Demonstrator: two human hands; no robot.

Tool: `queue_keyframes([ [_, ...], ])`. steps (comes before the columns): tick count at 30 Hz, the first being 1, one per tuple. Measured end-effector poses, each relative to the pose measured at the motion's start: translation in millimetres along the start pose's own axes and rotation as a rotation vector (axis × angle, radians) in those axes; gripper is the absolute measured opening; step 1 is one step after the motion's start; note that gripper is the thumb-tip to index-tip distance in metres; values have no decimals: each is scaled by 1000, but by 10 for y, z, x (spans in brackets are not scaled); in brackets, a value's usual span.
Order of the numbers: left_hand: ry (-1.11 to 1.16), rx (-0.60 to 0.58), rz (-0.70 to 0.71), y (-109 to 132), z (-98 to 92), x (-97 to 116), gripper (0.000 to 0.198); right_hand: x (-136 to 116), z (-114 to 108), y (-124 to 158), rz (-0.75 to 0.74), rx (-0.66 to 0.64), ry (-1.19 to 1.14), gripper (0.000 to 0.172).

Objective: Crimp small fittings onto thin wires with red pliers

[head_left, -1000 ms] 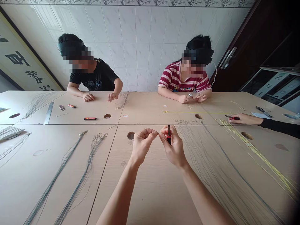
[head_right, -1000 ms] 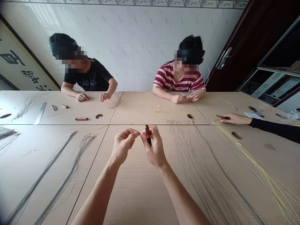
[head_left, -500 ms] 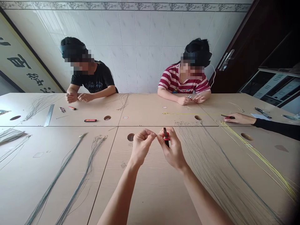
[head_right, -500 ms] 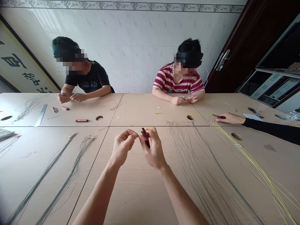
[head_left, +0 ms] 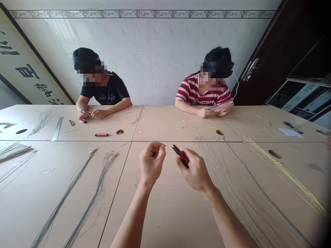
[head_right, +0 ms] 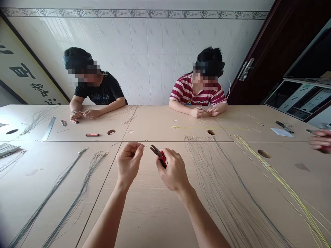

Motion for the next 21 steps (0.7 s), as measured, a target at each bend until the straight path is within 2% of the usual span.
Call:
queue_keyframes([
  [5,-140,-21,110,32,15,61,16,-58,31,6,-14,-70,42,23],
  [12,-256,-10,272,61,53,186,13,-42,40,14,38,-105,42,23],
  [21,-335,-26,310,67,69,267,12,-27,31,18,55,-104,39,21],
])
Point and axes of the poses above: each hand's wrist, its own y-axis away from the middle knuckle, its own z-axis out of the palm, x = y × z, the point moved 8 cm from there along -y, towards the middle knuckle, and after that the axes turned 7 degrees about -x, right-handed, at the moved point
